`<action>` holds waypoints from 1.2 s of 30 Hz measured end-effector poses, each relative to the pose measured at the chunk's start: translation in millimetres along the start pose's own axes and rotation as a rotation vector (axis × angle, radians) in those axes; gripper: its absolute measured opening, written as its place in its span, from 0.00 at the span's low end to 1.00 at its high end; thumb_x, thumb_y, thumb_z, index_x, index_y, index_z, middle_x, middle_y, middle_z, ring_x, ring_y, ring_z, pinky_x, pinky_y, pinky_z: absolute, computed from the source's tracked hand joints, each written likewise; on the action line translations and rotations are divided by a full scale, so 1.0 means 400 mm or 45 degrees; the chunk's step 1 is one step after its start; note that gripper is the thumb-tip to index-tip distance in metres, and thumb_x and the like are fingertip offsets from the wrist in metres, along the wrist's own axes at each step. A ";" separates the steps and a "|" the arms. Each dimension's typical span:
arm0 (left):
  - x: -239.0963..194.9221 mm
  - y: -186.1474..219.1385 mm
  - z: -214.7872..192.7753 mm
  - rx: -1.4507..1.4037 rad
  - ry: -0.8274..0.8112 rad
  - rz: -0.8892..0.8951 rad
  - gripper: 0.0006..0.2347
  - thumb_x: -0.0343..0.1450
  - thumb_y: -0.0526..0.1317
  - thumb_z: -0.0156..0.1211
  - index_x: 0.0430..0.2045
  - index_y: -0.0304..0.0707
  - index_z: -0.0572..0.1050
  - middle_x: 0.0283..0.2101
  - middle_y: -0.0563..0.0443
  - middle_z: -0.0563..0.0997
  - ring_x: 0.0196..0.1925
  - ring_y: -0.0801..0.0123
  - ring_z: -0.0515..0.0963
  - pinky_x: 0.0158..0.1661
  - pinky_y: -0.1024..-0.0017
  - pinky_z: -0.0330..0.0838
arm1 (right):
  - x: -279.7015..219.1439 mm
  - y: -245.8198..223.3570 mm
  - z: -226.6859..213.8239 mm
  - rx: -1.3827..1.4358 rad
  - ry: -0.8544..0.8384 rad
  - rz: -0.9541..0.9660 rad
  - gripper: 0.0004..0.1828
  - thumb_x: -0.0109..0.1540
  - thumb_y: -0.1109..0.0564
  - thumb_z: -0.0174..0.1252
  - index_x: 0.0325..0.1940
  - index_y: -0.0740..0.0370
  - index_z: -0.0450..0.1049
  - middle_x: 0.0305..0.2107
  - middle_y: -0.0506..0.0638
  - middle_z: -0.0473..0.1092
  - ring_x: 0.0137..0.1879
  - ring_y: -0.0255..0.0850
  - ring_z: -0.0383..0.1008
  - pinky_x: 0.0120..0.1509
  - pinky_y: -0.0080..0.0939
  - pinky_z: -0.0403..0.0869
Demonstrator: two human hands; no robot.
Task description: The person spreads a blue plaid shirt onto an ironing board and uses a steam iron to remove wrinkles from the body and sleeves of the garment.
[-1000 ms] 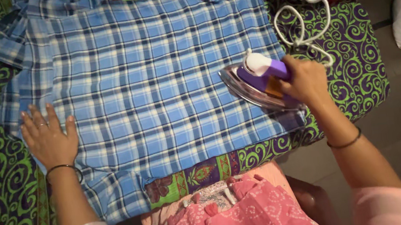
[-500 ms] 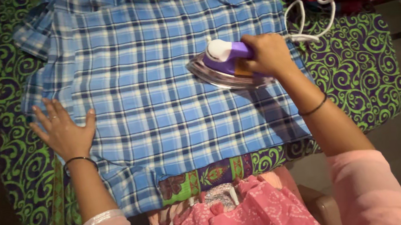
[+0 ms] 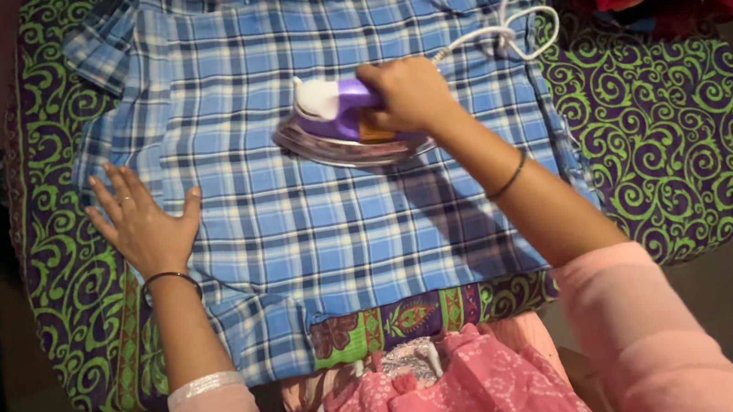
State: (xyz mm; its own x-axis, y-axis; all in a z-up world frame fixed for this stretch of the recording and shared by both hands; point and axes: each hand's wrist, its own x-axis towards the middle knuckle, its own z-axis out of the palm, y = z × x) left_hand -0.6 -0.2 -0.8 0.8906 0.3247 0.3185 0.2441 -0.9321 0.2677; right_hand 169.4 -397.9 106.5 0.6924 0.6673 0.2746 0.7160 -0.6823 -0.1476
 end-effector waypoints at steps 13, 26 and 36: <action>0.001 -0.007 0.013 0.018 0.035 0.011 0.43 0.71 0.63 0.61 0.71 0.19 0.63 0.80 0.34 0.55 0.82 0.45 0.47 0.73 0.40 0.38 | 0.131 -0.065 0.042 0.100 -0.010 -0.055 0.20 0.53 0.42 0.69 0.36 0.57 0.74 0.22 0.56 0.74 0.31 0.59 0.76 0.35 0.59 0.72; 0.005 -0.007 0.017 -0.024 0.102 -0.036 0.33 0.79 0.60 0.53 0.67 0.23 0.68 0.77 0.34 0.60 0.80 0.43 0.51 0.72 0.39 0.40 | 0.078 -0.081 0.017 0.099 -0.099 0.124 0.19 0.51 0.51 0.67 0.42 0.59 0.74 0.28 0.61 0.76 0.36 0.62 0.77 0.39 0.62 0.73; 0.002 -0.020 0.035 0.029 0.077 -0.024 0.33 0.79 0.60 0.51 0.68 0.25 0.68 0.76 0.34 0.62 0.79 0.42 0.52 0.71 0.38 0.39 | -0.131 0.013 -0.101 -0.069 -0.118 0.313 0.23 0.50 0.45 0.70 0.45 0.55 0.77 0.28 0.58 0.77 0.35 0.59 0.78 0.39 0.59 0.75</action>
State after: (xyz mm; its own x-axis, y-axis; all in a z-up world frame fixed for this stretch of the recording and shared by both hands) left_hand 3.4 5.3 -15.3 0.8610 0.3510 0.3681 0.2700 -0.9287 0.2541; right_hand 133.4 -448.6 129.7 0.8520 0.5021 0.1484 0.5211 -0.8406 -0.1477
